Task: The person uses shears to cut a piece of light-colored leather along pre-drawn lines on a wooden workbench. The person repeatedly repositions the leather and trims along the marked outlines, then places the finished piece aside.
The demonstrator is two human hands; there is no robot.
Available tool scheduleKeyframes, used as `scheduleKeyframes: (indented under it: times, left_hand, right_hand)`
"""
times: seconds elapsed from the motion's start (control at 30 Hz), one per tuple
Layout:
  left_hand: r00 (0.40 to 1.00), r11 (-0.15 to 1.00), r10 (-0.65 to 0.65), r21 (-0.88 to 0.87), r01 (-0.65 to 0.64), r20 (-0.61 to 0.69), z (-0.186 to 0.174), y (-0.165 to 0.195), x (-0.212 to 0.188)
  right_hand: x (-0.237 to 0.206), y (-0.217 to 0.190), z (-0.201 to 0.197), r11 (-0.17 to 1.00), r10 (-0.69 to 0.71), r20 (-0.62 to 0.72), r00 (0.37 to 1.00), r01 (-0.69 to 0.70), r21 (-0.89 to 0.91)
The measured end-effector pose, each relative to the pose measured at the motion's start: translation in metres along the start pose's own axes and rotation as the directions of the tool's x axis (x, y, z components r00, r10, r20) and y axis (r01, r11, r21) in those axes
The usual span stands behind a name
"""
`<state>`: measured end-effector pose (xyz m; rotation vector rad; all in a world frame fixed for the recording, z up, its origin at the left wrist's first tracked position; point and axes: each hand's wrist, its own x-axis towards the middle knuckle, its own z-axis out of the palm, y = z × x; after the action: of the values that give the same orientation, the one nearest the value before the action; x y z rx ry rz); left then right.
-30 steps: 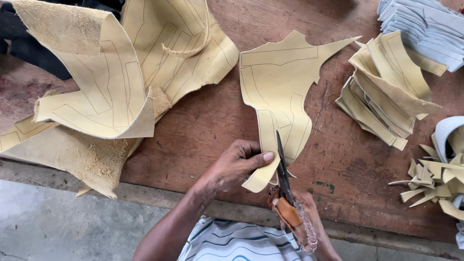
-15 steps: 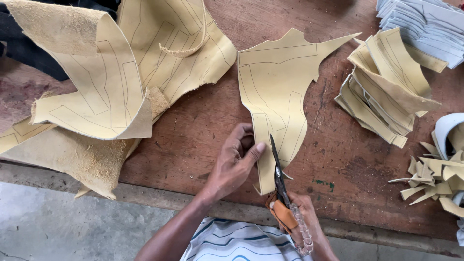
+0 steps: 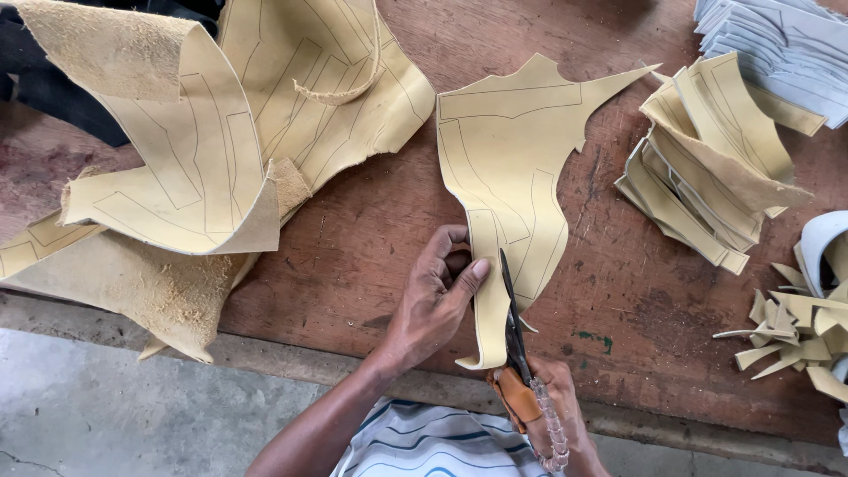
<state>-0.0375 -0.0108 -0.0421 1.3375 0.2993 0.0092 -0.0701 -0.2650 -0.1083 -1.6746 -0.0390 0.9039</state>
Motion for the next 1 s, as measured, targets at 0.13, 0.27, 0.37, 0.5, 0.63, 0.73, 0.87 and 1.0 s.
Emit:
scheduleKeyframes:
  times: [0.13, 0.27, 0.37, 0.5, 0.63, 0.73, 0.87, 1.0]
  left_hand:
    - [1.000, 0.998, 0.028, 0.059, -0.028, 0.002, 0.000, 0.003, -0.001]
    - [1.000, 0.998, -0.013, 0.061, 0.011, 0.022, 0.003, 0.006, -0.001]
    - [0.992, 0.992, 0.121, 0.027, -0.122, 0.036, 0.009, 0.007, -0.004]
    - [0.999, 0.997, 0.033, 0.073, -0.034, 0.025, 0.009, 0.008, -0.009]
    - [0.999, 1.000, 0.005, -0.008, -0.005, 0.050, 0.013, 0.005, -0.016]
    - [0.998, 0.997, -0.001, -0.074, 0.006, 0.065, 0.016, 0.003, -0.017]
    - [0.996, 0.996, -0.044, -0.069, 0.049, 0.082, 0.015, 0.002, -0.018]
    - [0.991, 0.991, -0.106, -0.072, 0.112, 0.088, 0.013, 0.001, -0.019]
  right_hand:
    - [-0.005, 0.007, 0.001, 0.995, 0.043, -0.015, 0.999, -0.041, 0.094]
    - [-0.005, 0.002, 0.002, 0.953, -0.031, 0.059, 0.998, 0.011, 0.304]
    - [0.003, -0.010, 0.006, 0.841, 0.445, -0.098, 0.890, -0.377, 0.388]
    - [0.002, -0.032, 0.009, 0.913, 0.353, -0.071, 0.933, -0.327, 0.243]
    - [-0.001, -0.043, 0.011, 0.928, 0.354, -0.093, 0.931, -0.337, 0.159]
    - [-0.004, -0.041, 0.012, 0.968, 0.242, -0.083, 0.967, -0.235, 0.083]
    - [-0.005, -0.029, 0.009, 0.988, 0.146, -0.080, 0.986, -0.150, -0.045]
    - [-0.008, -0.012, 0.006, 0.999, 0.037, -0.055, 0.998, -0.038, -0.024]
